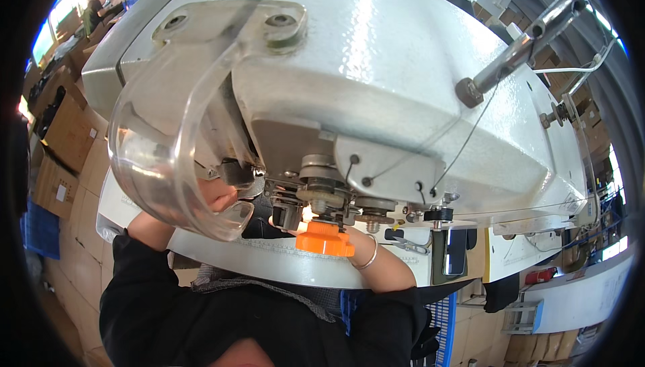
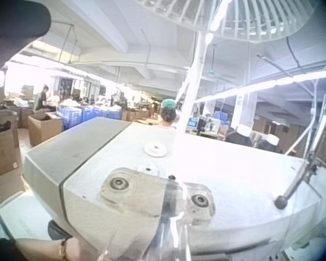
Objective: The person places a smartphone on the table and stitches shoe components together using a sewing machine.
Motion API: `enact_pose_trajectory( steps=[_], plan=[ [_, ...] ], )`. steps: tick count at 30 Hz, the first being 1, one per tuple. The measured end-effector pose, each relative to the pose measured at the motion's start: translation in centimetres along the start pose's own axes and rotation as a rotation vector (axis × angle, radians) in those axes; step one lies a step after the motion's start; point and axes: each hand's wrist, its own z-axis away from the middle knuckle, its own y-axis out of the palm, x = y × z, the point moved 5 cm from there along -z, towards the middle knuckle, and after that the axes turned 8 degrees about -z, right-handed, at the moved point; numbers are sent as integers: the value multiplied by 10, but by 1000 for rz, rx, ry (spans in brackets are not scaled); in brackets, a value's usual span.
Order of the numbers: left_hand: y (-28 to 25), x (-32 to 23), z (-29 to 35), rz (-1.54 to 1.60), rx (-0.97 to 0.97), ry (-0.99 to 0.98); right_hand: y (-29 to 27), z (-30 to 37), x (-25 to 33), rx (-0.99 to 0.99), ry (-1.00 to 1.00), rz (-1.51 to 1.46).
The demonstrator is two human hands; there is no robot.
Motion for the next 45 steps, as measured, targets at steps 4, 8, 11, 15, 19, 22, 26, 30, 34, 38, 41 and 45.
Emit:
enact_pose_trajectory(
  steps=[4, 8, 11, 15, 19, 22, 26, 30, 34, 38, 41, 45],
  plan=[
    [8, 8, 5, 35, -9, -59, -4, -2, 2, -15, -30, 26],
    [8, 7, 1, -35, -26, -47, -13, 1, 5, -31, -59, 59],
    [2, 5, -3, -18, -62, -83, -18, 6, 6, -60, -91, 96],
    [5, 10, -6, 215, -22, -209, -26, 13, 7, -107, -127, 144],
    [2, 4, -7, 40, -33, -128, -35, 20, 7, -170, -170, 201],
    [-3, -3, -8, -83, -44, -64, -43, 27, 4, -233, -202, 243],
    [-9, -8, -12, -182, -80, -22, -49, 30, -3, -331, -269, 328],
    [-6, 13, -16, 43, 60, -221, -40, 25, -2, -431, -403, 534],
    [8, 39, -23, 284, 199, -209, 1, 23, 11, -374, -564, 897],
    [21, 46, -18, 433, 217, -227, 34, 22, 24, -420, -754, 1294],
    [26, 43, -13, 503, 224, -281, 39, 18, 31, -451, -887, 1337],
    [23, 36, -15, 410, 231, -302, 37, 16, 33, -447, -874, 1398]
  ],
)
